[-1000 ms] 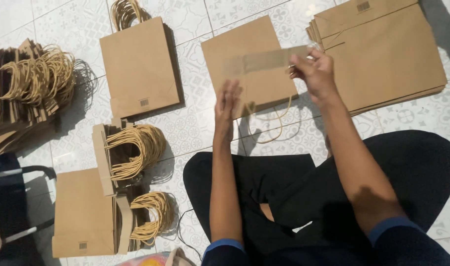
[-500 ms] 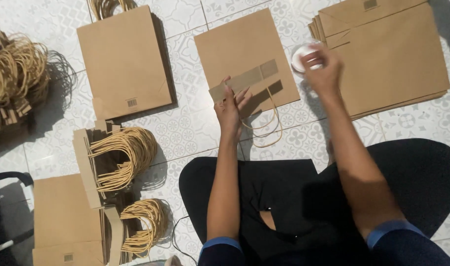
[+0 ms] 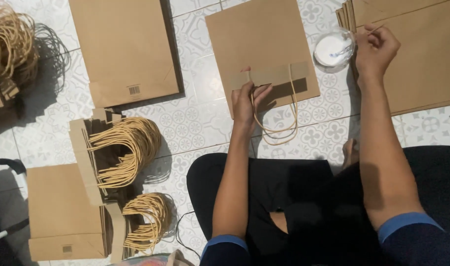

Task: The person sits on the floor and assembles flat brown paper bags by attaching handles. They apply glue to a cardboard reinforcement strip using a small stick, then press the strip onto the bag to secure the handle. The person repeats this process for multiple bags.

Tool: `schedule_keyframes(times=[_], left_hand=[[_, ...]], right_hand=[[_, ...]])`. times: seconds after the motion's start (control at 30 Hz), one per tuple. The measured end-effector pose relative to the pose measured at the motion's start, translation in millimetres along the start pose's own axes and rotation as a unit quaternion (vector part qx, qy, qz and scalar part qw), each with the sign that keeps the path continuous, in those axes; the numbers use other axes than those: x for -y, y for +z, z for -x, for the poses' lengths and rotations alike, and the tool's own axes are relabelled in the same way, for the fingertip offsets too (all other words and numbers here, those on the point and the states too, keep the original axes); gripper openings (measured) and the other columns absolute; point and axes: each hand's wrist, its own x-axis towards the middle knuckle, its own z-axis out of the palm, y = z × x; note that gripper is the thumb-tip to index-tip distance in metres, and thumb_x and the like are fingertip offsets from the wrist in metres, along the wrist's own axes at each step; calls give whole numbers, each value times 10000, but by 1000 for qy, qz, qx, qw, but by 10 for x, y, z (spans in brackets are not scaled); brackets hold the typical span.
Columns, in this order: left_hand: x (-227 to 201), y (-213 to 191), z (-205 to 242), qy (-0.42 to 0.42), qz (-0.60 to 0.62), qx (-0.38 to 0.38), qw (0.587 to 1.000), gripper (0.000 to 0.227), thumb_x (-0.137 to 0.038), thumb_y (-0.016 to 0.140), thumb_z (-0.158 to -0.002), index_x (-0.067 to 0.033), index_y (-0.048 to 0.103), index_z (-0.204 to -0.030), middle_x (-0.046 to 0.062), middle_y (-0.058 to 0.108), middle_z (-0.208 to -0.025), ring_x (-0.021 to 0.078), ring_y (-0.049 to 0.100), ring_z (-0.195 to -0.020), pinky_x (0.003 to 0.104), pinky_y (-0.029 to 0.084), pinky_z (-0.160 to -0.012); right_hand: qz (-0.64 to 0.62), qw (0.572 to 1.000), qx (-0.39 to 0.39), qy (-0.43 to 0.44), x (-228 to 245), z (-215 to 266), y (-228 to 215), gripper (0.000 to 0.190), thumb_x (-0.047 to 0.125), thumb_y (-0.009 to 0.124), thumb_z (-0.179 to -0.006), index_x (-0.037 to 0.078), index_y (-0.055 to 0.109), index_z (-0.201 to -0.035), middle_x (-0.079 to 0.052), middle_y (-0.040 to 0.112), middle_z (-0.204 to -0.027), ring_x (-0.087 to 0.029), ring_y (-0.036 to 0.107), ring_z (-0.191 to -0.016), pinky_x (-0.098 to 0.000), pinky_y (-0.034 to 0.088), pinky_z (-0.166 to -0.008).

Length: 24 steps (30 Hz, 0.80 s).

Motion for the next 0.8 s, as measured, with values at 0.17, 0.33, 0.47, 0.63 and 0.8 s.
schedule_keyframes(times=[0.17, 0.33, 0.47, 0.63, 0.8], left_hand=[[12, 10, -7, -31, -22, -53, 998, 443, -271, 511, -1010, 83, 465, -1272, 353, 655, -1206, 358, 706, -1103, 436, 615, -761], [9, 60, 28, 12, -35, -42, 998, 368, -252, 509, -1042, 76, 388, -1155, 304, 633, -1119, 362, 709, -1135, 343, 597, -876], [23, 56, 18, 1, -36, -54, 998, 344, -267, 509, -1043, 42, 392, -1138, 313, 687, -1137, 327, 716, -1051, 341, 602, -828], [3, 97, 24, 1, -19, -65, 998, 389, -331, 544, -1013, 18, 402, -1108, 331, 681, -1209, 331, 720, -1050, 357, 600, -881], [9, 113, -4, 46, 3, -52, 998, 477, -272, 583, -996, 146, 425, -1163, 357, 632, -1160, 372, 679, -1199, 384, 611, -944]], right_hand=[[-3, 998, 10, -67, 253, -51, -79, 89, -77, 739, -1038, -56, 732, -1124, -100, 719, -978, -147, 655, -864, -255, 566, -790], [8, 997, 14, -73, 361, 31, -33, 59, -89, 783, -1024, -66, 758, -1072, -102, 733, -932, -123, 626, -798, -232, 530, -725], [43, 991, 55, -118, 400, 83, -58, 34, -126, 797, -1012, -110, 769, -1022, -107, 715, -890, -136, 577, -748, -247, 499, -707], [57, 989, 71, -119, 496, 49, -132, 49, -131, 816, -1002, -111, 776, -1024, -120, 739, -904, -136, 620, -751, -239, 532, -718], [49, 984, 63, -158, 612, 77, -104, 37, -134, 800, -1020, -152, 769, -1031, -150, 733, -898, -173, 620, -759, -275, 538, -739]])
